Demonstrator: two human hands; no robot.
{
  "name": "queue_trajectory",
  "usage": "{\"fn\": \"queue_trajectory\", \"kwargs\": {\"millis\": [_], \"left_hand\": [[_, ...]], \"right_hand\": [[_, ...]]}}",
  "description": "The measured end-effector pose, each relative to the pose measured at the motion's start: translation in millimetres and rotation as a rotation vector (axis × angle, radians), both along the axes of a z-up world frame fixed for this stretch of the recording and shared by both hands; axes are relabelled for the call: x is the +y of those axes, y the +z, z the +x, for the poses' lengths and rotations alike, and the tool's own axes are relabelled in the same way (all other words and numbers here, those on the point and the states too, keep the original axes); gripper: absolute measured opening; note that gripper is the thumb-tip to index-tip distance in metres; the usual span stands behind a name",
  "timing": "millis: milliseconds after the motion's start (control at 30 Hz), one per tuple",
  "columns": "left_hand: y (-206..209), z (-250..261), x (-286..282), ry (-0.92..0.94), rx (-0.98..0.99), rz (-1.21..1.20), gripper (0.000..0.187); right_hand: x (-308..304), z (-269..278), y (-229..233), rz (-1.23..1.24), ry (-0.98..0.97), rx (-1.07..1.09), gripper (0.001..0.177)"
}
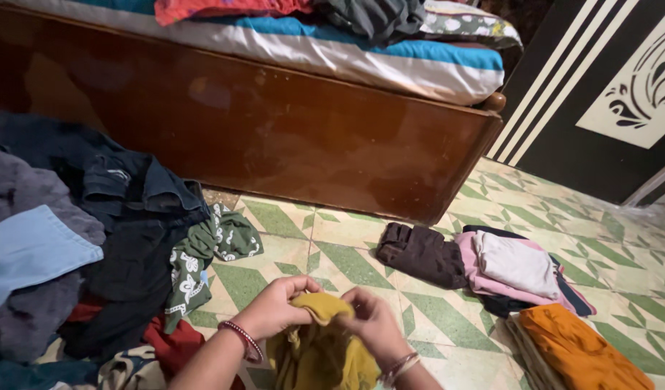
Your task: The person folds various pieces of laundry, including a blue garment and a pink camisole, by hand while sitting on a tiled floor.
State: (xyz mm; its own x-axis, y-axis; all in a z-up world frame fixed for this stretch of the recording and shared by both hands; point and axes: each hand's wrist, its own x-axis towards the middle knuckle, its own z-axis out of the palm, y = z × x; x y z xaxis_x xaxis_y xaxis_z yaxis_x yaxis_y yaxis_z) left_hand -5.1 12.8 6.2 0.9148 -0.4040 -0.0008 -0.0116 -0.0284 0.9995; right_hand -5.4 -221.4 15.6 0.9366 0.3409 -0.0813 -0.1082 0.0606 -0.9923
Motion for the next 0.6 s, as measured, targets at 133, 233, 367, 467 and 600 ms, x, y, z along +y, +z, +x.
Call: {"fn": "queue_trajectory", "kwargs": {"millis": [133,233,367,467,600], "left_hand": [[22,-15,13,0.125,-0.29,0.578,0.038],[19,-12,23,0.554,-0.412,0.897,0.035],[18,-8,55,0.686,-0.25,0.866,0.028],[16,13,73,0.549,-0.117,0.554,0.027],[31,63,94,0.139,-0.319,-0.037,0.023]], "right_hand": [[-21,21,24,0.024,-0.245,-0.271,0.017],[-30,20,53,-0.123,-0.425,-0.337,0.017],[-55,24,86,-0.299,-0.683,-0.389,0.018],[-79,38,83,-0.374,-0.669,-0.336,0.018],[-109,69,82,-0.137,-0.429,-0.391,0.021]]}}
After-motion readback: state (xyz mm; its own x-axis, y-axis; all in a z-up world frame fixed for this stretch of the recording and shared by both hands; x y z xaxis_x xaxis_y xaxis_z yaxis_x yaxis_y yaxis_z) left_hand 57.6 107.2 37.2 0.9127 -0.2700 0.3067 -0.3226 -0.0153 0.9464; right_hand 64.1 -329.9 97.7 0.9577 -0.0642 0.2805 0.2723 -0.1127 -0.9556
